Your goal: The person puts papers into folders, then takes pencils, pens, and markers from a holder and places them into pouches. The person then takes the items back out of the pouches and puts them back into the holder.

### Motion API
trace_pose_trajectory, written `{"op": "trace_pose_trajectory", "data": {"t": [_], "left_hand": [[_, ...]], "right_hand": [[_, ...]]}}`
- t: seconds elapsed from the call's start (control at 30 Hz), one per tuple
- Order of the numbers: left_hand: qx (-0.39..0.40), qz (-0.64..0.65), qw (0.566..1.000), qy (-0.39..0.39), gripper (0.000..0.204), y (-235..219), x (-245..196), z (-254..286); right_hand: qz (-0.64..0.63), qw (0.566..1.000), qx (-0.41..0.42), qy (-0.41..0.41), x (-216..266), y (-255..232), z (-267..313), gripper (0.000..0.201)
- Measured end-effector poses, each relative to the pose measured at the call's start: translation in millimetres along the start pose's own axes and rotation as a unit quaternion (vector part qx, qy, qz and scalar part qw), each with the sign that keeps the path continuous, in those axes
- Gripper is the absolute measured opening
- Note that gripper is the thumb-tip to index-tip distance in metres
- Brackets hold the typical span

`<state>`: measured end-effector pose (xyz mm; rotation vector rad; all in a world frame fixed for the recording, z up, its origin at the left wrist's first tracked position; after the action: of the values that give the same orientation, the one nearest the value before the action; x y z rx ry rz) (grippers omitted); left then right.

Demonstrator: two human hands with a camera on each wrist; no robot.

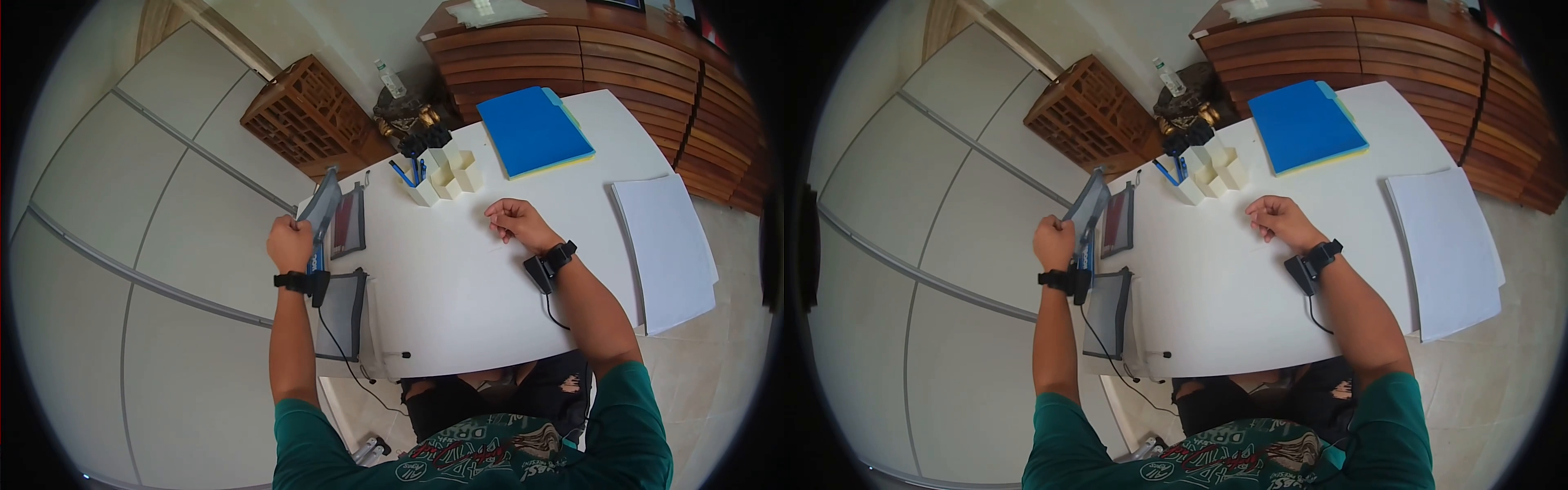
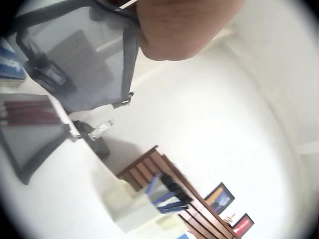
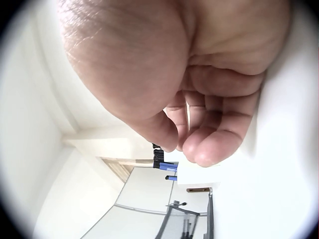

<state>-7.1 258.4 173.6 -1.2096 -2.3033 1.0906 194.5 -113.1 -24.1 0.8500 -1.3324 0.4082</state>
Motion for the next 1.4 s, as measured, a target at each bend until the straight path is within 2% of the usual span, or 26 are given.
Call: {"op": "trace_pose_trajectory", "data": {"t": [0.07, 0.17, 0.27, 0.33, 0.37, 0.43, 0.47, 0.53, 0.57, 0.63, 0.67, 0.73, 0.77, 0.83, 0.9, 0.97, 1.03, 1.07, 1.1, 1.17, 1.23, 1.33, 1.4], "left_hand": [[-0.010, 0.097, 0.993, 0.059, 0.015, -33.8, -25.3, 11.7], [0.036, 0.170, 0.976, 0.133, 0.010, -63.0, -81.8, 61.0], [0.101, 0.218, 0.951, 0.194, 0.010, -58.0, -136.3, 121.7], [0.198, 0.247, 0.927, 0.202, 0.007, -43.3, -170.0, 159.7], [0.217, 0.274, 0.911, 0.219, 0.007, -35.4, -185.9, 176.6], [0.249, 0.295, 0.892, 0.237, 0.006, -28.9, -211.9, 198.1], [0.248, 0.302, 0.891, 0.234, 0.006, -25.9, -216.7, 198.8], [0.347, 0.432, 0.816, 0.167, 0.014, -4.0, -228.0, 198.1], [0.345, 0.437, 0.814, 0.164, 0.014, 12.7, -233.3, 193.2], [0.156, 0.483, 0.840, 0.192, 0.031, 41.0, -236.3, 174.1], [0.155, 0.485, 0.840, 0.186, 0.031, 62.4, -239.8, 175.8], [0.175, 0.542, 0.807, 0.156, 0.046, 90.0, -250.2, 171.0], [0.170, 0.545, 0.807, 0.154, 0.046, 92.9, -250.5, 169.2], [0.300, 0.506, 0.806, 0.063, 0.042, 107.0, -252.7, 168.2], [0.272, 0.548, 0.790, 0.046, 0.035, 135.3, -242.1, 167.3], [0.244, 0.584, 0.774, 0.028, 0.028, 144.1, -228.8, 162.0], [0.244, 0.646, 0.717, -0.089, 0.014, 150.2, -210.4, 154.7], [0.250, 0.689, 0.668, -0.129, 0.010, 156.6, -204.7, 154.6], [0.244, 0.692, 0.666, -0.133, 0.010, 157.0, -203.4, 153.5], [0.243, 0.725, 0.633, -0.122, 0.010, 156.7, -206.4, 154.8], [0.249, 0.729, 0.627, -0.115, 0.010, 152.6, -212.3, 157.9], [0.267, 0.737, 0.612, -0.104, 0.010, 147.3, -223.7, 161.9], [0.271, 0.744, 0.601, -0.107, 0.010, 144.1, -226.2, 163.3]], "right_hand": [[0.008, 1.000, 0.001, 0.002, 1.8, 1.5, 1.1, 0.015], [0.039, 0.999, 0.020, 0.011, 0.3, 7.8, 1.8, 0.018], [0.087, 0.996, 0.024, 0.016, 2.8, 18.0, 6.1, 0.026], [0.054, 0.998, -0.016, -0.003, 11.6, 23.4, 12.0, 0.035], [0.062, 0.998, -0.017, 0.001, 8.5, 21.0, 11.6, 0.035], [0.151, 0.983, -0.055, -0.086, 2.9, 7.9, 1.5, 0.038], [0.171, 0.980, -0.050, -0.092, -5.0, 0.2, -3.9, 0.030], [0.170, 0.979, -0.058, -0.093, -13.7, -5.6, -8.2, 0.026], [0.163, 0.979, -0.066, -0.099, -15.3, -7.2, -9.5, 0.022], [0.183, 0.973, -0.077, -0.119, -11.7, -1.5, -6.0, 0.018], [0.184, 0.971, -0.075, -0.130, -12.4, 0.9, -5.4, 0.018], [0.189, 0.968, -0.070, -0.146, -13.2, 0.4, -11.5, 0.018], [0.182, 0.969, -0.078, -0.149, -15.9, -2.5, -14.1, 0.018], [0.182, 0.968, -0.083, -0.153, -6.9, 0.0, -9.8, 0.018], [0.045, 0.989, -0.108, -0.093, -4.9, 1.6, -3.8, 0.016], [0.026, 0.993, -0.086, -0.073, 6.2, 5.8, 4.5, 0.016], [0.008, 0.997, -0.061, -0.053, 3.9, 4.0, 2.5, 0.017], [0.024, 0.997, -0.033, -0.061, -0.9, 0.0, -0.8, 0.020], [0.041, 0.997, -0.005, -0.068, 4.2, 6.2, -0.7, 0.023], [0.052, 0.996, -0.004, -0.075, 9.1, 16.0, 1.5, 0.026], [-0.022, 0.992, -0.059, -0.105, 31.8, 34.1, 11.7, 0.022], [0.007, 0.991, -0.047, -0.128, 22.0, 31.4, 8.7, 0.019], [0.028, 0.992, -0.046, -0.112, 14.6, 23.3, 5.6, 0.016]]}}
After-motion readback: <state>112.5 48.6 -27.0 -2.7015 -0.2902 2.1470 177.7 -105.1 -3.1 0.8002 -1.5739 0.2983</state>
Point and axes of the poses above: each hand's wrist, its own z-axis away from the middle knuckle, its own y-axis out of the palm, x = y × z, the point moved 6 cm from there along -z, towards the middle knuckle, and after that the axes turned 2 degrees about -z, right-handed, at the moved point
